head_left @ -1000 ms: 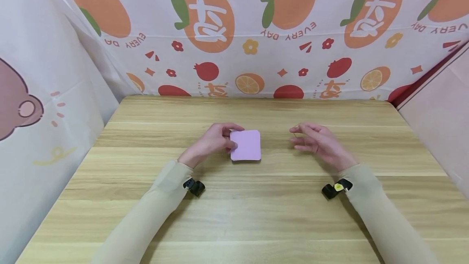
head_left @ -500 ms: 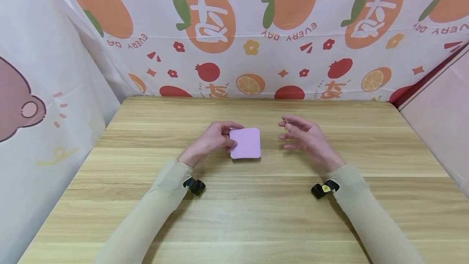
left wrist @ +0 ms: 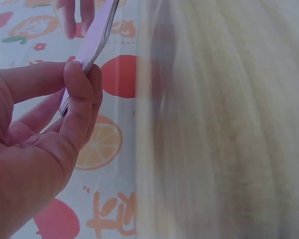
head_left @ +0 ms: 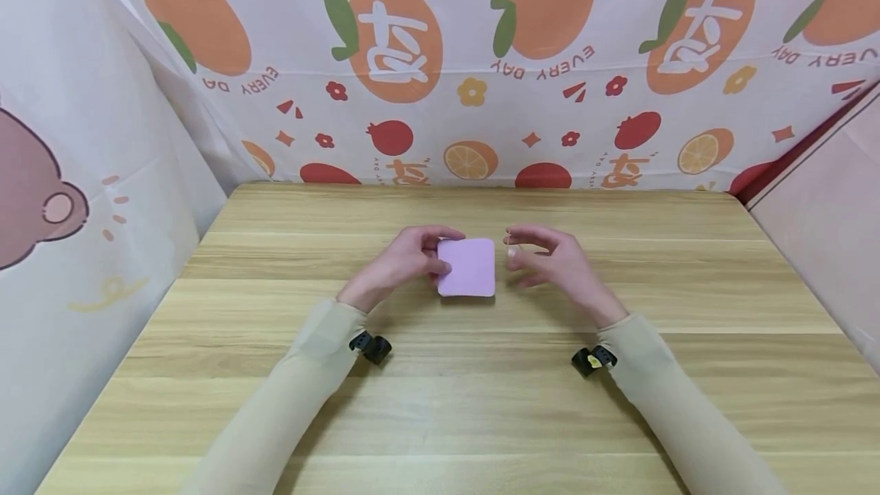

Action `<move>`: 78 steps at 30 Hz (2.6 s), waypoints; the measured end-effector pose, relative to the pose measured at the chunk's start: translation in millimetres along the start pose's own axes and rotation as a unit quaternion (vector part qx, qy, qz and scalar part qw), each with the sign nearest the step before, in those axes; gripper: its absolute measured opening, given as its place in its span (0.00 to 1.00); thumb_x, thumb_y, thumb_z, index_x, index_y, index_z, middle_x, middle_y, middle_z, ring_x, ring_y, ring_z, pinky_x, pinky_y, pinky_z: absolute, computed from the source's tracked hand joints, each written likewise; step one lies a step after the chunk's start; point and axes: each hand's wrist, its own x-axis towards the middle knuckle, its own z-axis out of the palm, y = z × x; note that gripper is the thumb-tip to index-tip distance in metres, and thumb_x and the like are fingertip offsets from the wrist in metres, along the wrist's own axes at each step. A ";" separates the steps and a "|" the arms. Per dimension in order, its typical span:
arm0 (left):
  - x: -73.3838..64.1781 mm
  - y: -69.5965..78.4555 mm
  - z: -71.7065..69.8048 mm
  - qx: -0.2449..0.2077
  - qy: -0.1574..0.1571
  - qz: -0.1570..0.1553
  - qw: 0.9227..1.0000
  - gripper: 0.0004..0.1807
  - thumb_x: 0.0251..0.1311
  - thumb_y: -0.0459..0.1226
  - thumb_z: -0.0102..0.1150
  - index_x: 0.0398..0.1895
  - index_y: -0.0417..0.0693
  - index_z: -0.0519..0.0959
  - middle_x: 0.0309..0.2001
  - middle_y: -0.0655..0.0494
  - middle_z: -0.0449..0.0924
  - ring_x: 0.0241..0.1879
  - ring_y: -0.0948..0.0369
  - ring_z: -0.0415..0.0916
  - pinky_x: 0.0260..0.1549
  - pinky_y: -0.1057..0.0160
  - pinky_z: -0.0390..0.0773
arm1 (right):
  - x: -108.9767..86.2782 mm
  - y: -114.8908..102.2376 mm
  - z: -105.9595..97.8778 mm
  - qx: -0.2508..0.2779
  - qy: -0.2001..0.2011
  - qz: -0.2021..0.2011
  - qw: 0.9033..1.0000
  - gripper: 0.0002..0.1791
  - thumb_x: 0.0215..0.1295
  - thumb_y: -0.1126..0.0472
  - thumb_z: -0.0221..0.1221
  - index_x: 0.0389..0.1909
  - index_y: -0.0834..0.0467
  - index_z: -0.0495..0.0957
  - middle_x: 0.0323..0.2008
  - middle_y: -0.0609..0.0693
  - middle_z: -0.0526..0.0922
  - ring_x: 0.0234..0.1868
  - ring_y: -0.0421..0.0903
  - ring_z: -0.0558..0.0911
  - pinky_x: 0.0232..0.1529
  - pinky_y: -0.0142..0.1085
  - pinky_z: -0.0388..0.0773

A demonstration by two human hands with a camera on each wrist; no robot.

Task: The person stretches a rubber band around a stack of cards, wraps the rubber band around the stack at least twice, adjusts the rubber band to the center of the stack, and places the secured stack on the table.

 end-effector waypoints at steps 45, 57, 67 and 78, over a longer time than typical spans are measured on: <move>-1.5 -7.1 17.4 -0.034 0.004 -0.008 0.999 0.06 0.66 0.34 0.60 0.33 0.39 0.78 0.25 0.49 0.76 0.24 0.58 0.71 0.25 0.64 0.72 | 4.8 6.1 12.5 -0.004 0.032 -0.016 0.999 0.23 0.63 0.67 0.65 0.60 0.61 0.75 0.45 0.63 0.79 0.35 0.53 0.85 0.30 0.50 0.84; -5.4 -3.5 20.7 -0.041 0.006 -0.014 0.999 0.10 0.65 0.33 0.61 0.27 0.39 0.74 0.22 0.48 0.76 0.20 0.59 0.69 0.21 0.64 0.69 | 5.3 6.1 14.6 -0.019 0.023 -0.019 0.999 0.22 0.63 0.64 0.66 0.59 0.59 0.75 0.45 0.62 0.79 0.36 0.53 0.84 0.29 0.52 0.84; -2.6 -6.8 16.2 -0.071 0.031 0.036 0.996 0.08 0.64 0.29 0.61 0.28 0.36 0.74 0.18 0.47 0.74 0.17 0.59 0.69 0.17 0.67 0.68 | 3.6 4.9 20.9 0.003 0.007 0.006 1.000 0.21 0.64 0.66 0.64 0.57 0.65 0.75 0.46 0.62 0.81 0.36 0.52 0.83 0.35 0.47 0.85; -1.0 -4.2 14.0 -0.123 0.085 0.051 0.987 0.07 0.63 0.27 0.60 0.29 0.33 0.74 0.17 0.49 0.74 0.15 0.61 0.70 0.14 0.67 0.70 | 2.6 11.5 37.1 0.087 0.008 0.038 0.995 0.13 0.67 0.68 0.60 0.47 0.73 0.76 0.39 0.67 0.81 0.32 0.44 0.84 0.41 0.39 0.83</move>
